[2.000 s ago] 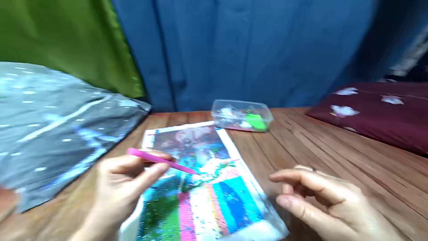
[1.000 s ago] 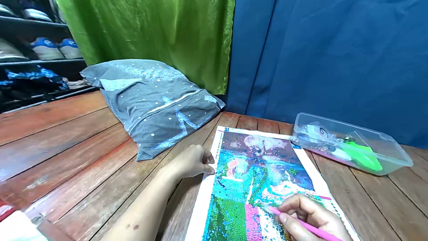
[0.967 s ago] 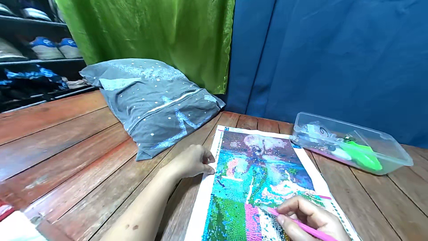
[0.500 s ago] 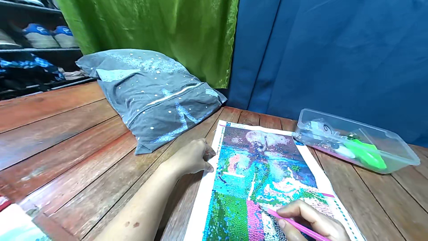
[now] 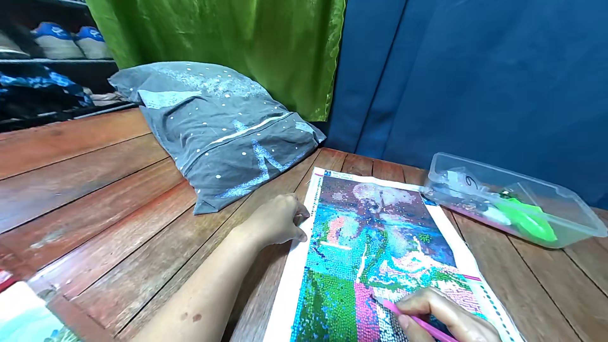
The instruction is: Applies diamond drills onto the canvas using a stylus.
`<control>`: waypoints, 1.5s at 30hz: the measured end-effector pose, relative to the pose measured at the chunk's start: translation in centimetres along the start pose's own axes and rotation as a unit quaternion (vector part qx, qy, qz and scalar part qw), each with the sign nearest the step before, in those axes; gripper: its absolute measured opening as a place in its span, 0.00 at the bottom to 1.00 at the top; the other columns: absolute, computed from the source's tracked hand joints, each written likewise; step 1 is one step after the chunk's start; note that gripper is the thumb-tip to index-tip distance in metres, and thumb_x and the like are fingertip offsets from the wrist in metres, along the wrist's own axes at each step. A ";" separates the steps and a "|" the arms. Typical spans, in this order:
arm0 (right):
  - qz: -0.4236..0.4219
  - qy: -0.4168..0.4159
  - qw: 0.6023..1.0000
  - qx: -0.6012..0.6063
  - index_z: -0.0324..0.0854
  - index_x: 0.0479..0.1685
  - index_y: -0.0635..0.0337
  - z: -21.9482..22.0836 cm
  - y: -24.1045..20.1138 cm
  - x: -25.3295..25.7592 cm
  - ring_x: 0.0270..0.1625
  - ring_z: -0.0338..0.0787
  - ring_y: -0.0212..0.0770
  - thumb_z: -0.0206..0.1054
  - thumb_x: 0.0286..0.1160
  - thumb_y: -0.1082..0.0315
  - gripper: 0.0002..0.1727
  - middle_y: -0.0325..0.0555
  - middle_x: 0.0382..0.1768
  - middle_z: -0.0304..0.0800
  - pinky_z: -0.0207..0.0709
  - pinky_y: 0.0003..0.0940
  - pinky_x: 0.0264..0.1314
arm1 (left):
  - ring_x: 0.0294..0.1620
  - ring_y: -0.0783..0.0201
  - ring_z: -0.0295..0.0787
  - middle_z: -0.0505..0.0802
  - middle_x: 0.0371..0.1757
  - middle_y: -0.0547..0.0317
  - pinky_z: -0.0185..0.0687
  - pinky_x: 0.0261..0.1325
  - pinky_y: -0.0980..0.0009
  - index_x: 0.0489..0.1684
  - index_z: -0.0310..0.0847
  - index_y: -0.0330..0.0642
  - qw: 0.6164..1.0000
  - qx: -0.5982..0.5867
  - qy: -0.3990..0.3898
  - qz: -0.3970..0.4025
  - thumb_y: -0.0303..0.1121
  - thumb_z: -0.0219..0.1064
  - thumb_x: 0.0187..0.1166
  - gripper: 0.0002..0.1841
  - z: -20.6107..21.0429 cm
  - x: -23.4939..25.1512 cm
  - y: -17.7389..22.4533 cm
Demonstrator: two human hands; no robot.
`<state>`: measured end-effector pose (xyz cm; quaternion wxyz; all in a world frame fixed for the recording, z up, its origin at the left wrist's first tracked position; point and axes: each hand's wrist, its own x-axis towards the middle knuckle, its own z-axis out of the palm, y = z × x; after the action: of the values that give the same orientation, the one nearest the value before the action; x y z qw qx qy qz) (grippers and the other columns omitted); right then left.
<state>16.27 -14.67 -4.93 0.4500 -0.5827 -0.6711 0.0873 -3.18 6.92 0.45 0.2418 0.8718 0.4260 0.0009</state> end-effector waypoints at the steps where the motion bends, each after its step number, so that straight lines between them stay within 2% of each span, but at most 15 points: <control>1: -0.001 -0.002 1.000 0.001 0.87 0.31 0.72 0.0 0.0 0.0 0.35 0.85 0.37 0.65 0.69 0.75 0.08 0.54 0.26 0.89 0.74 0.24 0.44 | 0.62 0.50 0.85 0.87 0.65 0.45 0.79 0.67 0.52 0.66 0.88 0.40 1.000 0.003 -0.002 0.000 0.36 0.80 0.73 0.23 -0.1 0.0 0.0; 14: -0.002 -0.022 1.000 0.004 0.87 0.30 0.72 -0.1 0.1 -0.1 0.35 0.83 0.36 0.65 0.67 0.76 0.07 0.53 0.26 0.88 0.73 0.24 0.44 | 0.56 0.53 0.86 0.87 0.62 0.47 0.80 0.62 0.55 0.65 0.88 0.40 1.000 0.008 0.000 -0.001 0.36 0.80 0.73 0.22 0.0 0.0 0.2; 28: 0.007 -0.033 0.999 0.022 0.87 0.32 0.72 -0.1 0.3 -0.1 0.35 0.83 0.34 0.65 0.68 0.76 0.07 0.52 0.26 0.88 0.73 0.23 0.44 | 0.59 0.53 0.85 0.87 0.63 0.47 0.79 0.64 0.54 0.66 0.87 0.41 1.000 0.011 -0.003 -0.005 0.36 0.80 0.72 0.23 0.0 0.0 0.2; 38: 0.108 -0.069 0.989 0.072 0.88 0.36 0.69 -0.5 0.0 1.2 0.28 0.76 0.16 0.63 0.66 0.77 0.08 0.37 0.25 0.83 0.67 0.13 0.31 | 0.61 0.52 0.85 0.87 0.63 0.47 0.79 0.65 0.53 0.66 0.88 0.40 1.000 0.012 -0.001 -0.008 0.36 0.80 0.73 0.22 0.0 0.0 0.3; 42: 0.121 -0.080 0.986 0.087 0.87 0.34 0.66 -0.5 0.1 1.7 0.26 0.75 0.14 0.61 0.67 0.76 0.08 0.32 0.24 0.82 0.66 0.12 0.30 | 0.59 0.53 0.85 0.87 0.63 0.48 0.79 0.64 0.54 0.65 0.88 0.40 1.000 0.014 -0.003 -0.005 0.36 0.80 0.73 0.22 0.0 0.0 0.3; 45: 0.109 -0.084 0.987 0.084 0.87 0.33 0.66 -0.5 0.3 1.9 0.27 0.75 0.14 0.62 0.67 0.75 0.08 0.33 0.24 0.82 0.66 0.12 0.31 | 0.58 0.53 0.85 0.87 0.63 0.48 0.79 0.64 0.54 0.65 0.88 0.40 1.000 0.017 -0.002 -0.005 0.36 0.80 0.73 0.22 0.0 0.0 0.3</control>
<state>16.97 -13.21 -3.87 0.4268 -0.6032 -0.6294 0.2406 -2.97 6.80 0.55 0.2281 0.8735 0.4300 -0.0097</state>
